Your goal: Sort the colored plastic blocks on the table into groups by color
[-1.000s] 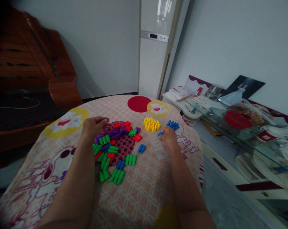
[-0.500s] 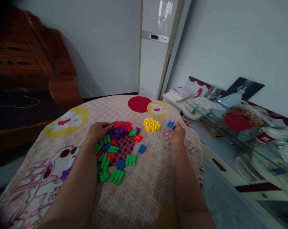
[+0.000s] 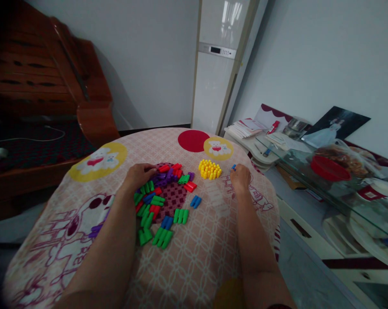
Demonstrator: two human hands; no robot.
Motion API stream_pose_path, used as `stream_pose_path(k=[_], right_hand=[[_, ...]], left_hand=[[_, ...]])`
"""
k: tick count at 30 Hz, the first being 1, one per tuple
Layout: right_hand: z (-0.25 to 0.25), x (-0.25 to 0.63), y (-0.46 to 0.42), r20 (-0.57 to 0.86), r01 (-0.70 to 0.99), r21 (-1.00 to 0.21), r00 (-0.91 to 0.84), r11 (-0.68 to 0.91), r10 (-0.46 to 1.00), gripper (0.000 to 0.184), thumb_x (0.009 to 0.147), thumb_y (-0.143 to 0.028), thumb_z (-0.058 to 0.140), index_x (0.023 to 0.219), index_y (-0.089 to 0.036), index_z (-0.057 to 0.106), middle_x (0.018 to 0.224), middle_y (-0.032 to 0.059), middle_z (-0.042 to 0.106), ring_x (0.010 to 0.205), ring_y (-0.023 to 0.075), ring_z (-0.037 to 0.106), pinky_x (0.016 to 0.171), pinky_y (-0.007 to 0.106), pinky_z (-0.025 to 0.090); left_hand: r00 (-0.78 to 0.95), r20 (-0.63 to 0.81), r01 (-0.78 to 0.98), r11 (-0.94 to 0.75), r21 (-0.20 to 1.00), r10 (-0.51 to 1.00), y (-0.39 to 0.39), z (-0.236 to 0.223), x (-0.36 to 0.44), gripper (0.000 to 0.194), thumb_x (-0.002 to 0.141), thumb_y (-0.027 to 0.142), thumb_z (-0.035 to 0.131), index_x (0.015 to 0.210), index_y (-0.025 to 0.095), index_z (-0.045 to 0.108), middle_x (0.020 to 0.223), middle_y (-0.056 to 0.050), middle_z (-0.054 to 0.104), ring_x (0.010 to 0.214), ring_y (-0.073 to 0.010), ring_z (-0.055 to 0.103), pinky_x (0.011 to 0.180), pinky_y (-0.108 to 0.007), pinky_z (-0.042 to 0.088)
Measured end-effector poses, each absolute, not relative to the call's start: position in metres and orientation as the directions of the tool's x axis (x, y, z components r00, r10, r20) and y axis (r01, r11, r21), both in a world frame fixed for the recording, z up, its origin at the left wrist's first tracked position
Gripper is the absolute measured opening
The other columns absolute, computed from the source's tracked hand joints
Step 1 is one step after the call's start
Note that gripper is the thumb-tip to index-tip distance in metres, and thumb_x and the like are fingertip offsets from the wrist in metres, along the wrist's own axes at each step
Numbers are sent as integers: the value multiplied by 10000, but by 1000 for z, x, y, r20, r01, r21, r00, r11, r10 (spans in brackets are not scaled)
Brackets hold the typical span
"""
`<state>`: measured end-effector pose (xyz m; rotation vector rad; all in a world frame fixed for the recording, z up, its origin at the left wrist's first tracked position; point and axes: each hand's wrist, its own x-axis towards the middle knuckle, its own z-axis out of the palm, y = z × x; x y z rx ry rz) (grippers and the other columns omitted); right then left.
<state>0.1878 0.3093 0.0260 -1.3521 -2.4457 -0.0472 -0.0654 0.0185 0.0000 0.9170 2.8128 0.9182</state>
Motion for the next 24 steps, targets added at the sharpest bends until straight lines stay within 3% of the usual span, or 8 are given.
stream_pose_path(k=[14,17,20,24], right_hand=[[33,186,282,345,827,-158,-465,539,815,249,901,-238,581,1084,-104,683,948,159,746,880,233,694,732,278,437],[48,185,262,252,651,-208,-686,730,683,182,885,-228,587,953,-139,729,937,110,762,850,203,691,726,256,438],[57,182,234,30,386,-255,-914,887,406,124,843,-207,630,844,-165,747,872,61,766,812,175,685,705,232,438],[50,178,192,-146,220,-143,-969,965,199,214,786,-254,741,984,-174,748,969,84,759,930,214,689,765,251,457]], left_hand=[[-833,65,505,707,495,549,19,10,-57,348,866,321,561,1111,203,779,1081,-90,769,1026,-261,693,898,-308,498],[-838,45,495,725,478,543,20,13,-54,354,873,324,561,1124,192,773,1102,-92,764,1039,-259,688,918,-305,493],[-840,47,494,725,481,541,19,15,-53,350,872,317,561,1128,205,772,1102,-80,765,1024,-248,691,916,-297,495],[-835,42,497,720,485,548,18,15,-53,354,874,321,561,1124,188,773,1096,-89,765,1030,-247,690,899,-286,493]])
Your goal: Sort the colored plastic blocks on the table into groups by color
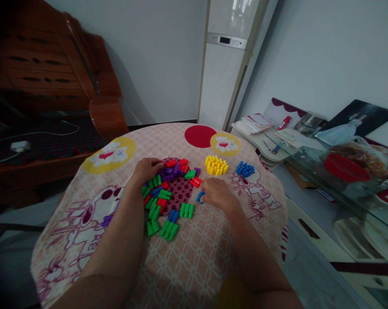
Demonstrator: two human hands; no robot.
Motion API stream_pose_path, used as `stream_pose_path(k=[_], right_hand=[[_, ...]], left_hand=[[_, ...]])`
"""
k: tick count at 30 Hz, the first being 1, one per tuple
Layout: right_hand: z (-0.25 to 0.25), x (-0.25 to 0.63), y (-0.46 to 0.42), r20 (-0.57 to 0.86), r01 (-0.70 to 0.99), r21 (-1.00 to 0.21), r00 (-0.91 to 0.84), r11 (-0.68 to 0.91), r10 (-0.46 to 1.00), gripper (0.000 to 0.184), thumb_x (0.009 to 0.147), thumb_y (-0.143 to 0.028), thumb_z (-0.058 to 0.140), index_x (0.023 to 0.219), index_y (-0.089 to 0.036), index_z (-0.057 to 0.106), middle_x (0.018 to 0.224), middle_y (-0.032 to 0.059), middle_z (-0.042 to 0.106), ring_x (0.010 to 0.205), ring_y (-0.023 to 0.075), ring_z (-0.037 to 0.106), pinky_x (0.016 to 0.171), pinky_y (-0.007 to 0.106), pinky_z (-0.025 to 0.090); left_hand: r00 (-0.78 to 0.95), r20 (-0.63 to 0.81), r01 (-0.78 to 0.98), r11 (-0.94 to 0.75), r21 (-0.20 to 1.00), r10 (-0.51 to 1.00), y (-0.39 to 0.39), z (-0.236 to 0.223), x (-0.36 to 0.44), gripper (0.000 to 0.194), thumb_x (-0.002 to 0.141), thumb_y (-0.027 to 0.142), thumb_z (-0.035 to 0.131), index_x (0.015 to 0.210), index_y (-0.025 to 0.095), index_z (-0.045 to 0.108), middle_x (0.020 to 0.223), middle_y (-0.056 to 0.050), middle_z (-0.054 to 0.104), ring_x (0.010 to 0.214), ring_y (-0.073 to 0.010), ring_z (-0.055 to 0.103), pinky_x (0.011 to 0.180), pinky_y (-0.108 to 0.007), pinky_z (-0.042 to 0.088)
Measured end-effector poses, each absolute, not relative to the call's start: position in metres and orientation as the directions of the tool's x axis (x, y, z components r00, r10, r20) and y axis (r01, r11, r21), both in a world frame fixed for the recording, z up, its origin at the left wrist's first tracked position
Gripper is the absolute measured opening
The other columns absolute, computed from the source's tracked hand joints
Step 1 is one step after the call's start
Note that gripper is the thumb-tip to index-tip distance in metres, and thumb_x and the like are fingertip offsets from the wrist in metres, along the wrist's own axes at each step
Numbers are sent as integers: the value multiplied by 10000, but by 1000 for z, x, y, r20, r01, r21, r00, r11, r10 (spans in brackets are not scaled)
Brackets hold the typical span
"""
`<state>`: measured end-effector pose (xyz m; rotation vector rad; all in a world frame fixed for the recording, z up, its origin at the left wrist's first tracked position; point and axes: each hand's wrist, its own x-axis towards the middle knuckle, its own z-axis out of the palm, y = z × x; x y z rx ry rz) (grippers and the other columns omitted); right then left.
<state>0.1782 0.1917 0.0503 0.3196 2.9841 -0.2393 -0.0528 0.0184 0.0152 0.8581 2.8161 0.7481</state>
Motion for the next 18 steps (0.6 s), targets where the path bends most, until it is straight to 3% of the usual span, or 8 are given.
stream_pose_path(k=[4,9,13,18], right_hand=[[42,174,164,-187,192,-9,-965,981,187,190,817,-220,720,997,-162,733,1049,133,736,1012,249,678,815,273,474],[50,175,179,-139,229,1,-964,973,227,200,923,-206,576,1026,-123,726,1039,159,732,986,242,678,821,294,469],[58,184,225,-76,464,15,-883,886,463,220,913,-269,590,927,-129,759,967,145,749,915,220,687,770,276,452],[51,205,284,142,758,-32,-642,651,754,203,878,-280,611,879,-170,781,949,105,766,912,214,692,745,268,452]], left_hand=[[-839,39,489,720,492,543,18,15,-54,356,869,331,568,1126,193,773,1084,-88,768,1023,-251,693,878,-289,500],[-838,45,496,725,478,543,19,14,-57,356,874,340,565,1128,206,776,1087,-85,768,1012,-262,698,868,-302,509],[-833,48,507,725,466,552,19,13,-58,356,877,329,562,1130,199,776,1098,-90,766,1025,-271,696,876,-309,511],[-831,60,515,725,457,553,19,12,-59,367,870,340,561,1134,200,775,1090,-98,767,1020,-277,698,873,-316,520]])
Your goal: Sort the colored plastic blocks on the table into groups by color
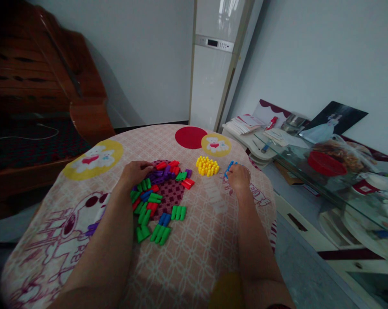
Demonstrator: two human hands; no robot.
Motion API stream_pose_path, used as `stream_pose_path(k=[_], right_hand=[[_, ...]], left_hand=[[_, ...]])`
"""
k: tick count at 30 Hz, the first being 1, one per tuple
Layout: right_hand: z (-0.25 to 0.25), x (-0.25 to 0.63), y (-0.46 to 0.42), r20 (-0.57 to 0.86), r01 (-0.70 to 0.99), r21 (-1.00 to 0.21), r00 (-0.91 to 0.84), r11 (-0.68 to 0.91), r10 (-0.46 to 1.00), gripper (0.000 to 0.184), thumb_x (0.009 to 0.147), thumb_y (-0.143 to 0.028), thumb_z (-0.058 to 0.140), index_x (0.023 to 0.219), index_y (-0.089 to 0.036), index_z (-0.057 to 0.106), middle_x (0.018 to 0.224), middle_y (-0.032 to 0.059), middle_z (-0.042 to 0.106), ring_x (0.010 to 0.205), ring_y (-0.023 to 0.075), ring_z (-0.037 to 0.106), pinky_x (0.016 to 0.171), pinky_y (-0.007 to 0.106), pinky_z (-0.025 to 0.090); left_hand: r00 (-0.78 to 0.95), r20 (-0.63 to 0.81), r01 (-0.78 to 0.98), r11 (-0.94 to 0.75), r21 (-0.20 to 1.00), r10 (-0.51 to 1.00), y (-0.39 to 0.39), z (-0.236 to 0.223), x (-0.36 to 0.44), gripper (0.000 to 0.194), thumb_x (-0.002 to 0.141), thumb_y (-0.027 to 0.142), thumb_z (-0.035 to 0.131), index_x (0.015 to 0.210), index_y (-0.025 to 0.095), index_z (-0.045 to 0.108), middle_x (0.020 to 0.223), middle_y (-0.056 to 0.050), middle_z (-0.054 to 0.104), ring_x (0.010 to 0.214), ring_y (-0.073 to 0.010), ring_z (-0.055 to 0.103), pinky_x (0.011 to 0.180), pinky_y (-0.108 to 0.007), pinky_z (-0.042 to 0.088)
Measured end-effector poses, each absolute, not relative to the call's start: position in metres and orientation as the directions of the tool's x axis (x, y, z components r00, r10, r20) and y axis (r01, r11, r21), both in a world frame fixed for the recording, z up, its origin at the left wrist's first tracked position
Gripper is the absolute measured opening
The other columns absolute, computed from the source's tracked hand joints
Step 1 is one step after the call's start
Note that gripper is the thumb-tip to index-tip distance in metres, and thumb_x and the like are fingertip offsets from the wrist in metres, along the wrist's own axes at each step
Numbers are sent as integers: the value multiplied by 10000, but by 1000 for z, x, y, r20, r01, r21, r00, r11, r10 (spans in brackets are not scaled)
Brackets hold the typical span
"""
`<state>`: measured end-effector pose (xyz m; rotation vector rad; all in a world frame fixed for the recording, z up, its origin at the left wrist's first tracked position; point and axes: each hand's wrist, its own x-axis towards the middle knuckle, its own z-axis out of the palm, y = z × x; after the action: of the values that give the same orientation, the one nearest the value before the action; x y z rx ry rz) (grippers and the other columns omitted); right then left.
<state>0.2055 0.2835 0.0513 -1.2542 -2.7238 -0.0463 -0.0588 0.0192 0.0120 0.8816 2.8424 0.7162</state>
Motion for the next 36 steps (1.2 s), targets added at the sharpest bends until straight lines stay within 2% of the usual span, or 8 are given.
stream_pose_path(k=[4,17,19,22,26,29,31,36], right_hand=[[36,216,304,183,829,-76,-534,553,825,182,849,-281,641,890,-178,785,969,104,769,914,224,697,734,273,460],[39,206,286,260,830,-106,-508,547,821,241,872,-311,628,1027,-156,728,978,127,755,888,228,685,745,286,454],[43,193,261,226,697,-179,-658,695,718,199,892,-283,600,965,-159,737,947,111,754,857,209,680,758,279,455],[38,169,207,197,313,-319,-901,895,386,196,928,-248,556,903,-164,732,937,89,741,879,191,666,813,274,460],[17,138,132,259,-87,-357,-966,930,9,256,974,-223,497,1139,-156,680,1148,129,680,1054,207,623,929,321,462],[-1,125,100,317,-196,-276,-943,941,-103,361,970,-231,521,1315,-141,575,1413,191,522,1260,259,509,1044,406,416],[-11,121,92,328,-209,-228,-936,951,-127,342,972,-214,510,1301,-144,571,1460,191,474,1306,272,456,1067,428,397],[-16,120,90,318,-213,-171,-936,962,-150,210,975,-142,438,1056,-154,632,1158,129,620,1096,249,512,945,373,433]], left_hand=[[-831,61,517,728,450,552,20,12,-59,370,868,350,559,1129,205,777,1087,-97,767,1026,-277,697,872,-314,522],[-829,68,515,710,480,555,17,11,-58,359,872,311,538,1117,203,778,1081,-91,769,1025,-251,694,908,-303,512],[-834,68,502,703,504,547,16,11,-59,371,882,254,497,1117,191,777,1072,-93,770,1018,-235,695,910,-290,510],[-853,76,470,696,542,516,14,11,-61,398,884,191,453,1123,184,772,1117,-85,760,1058,-213,683,943,-273,495],[-880,79,420,689,591,468,11,12,-65,421,883,169,437,1164,163,751,1146,-89,751,1052,-199,685,947,-268,495],[-892,65,386,679,625,447,9,11,-66,429,890,177,427,1184,129,736,1113,-111,757,969,-193,705,909,-268,511],[-896,65,378,676,632,440,9,13,-65,428,894,191,428,1184,121,735,1088,-120,762,945,-199,709,905,-281,515],[-890,76,403,694,597,450,10,19,-61,424,882,194,435,1155,129,753,1081,-124,763,1010,-218,698,919,-283,506]])
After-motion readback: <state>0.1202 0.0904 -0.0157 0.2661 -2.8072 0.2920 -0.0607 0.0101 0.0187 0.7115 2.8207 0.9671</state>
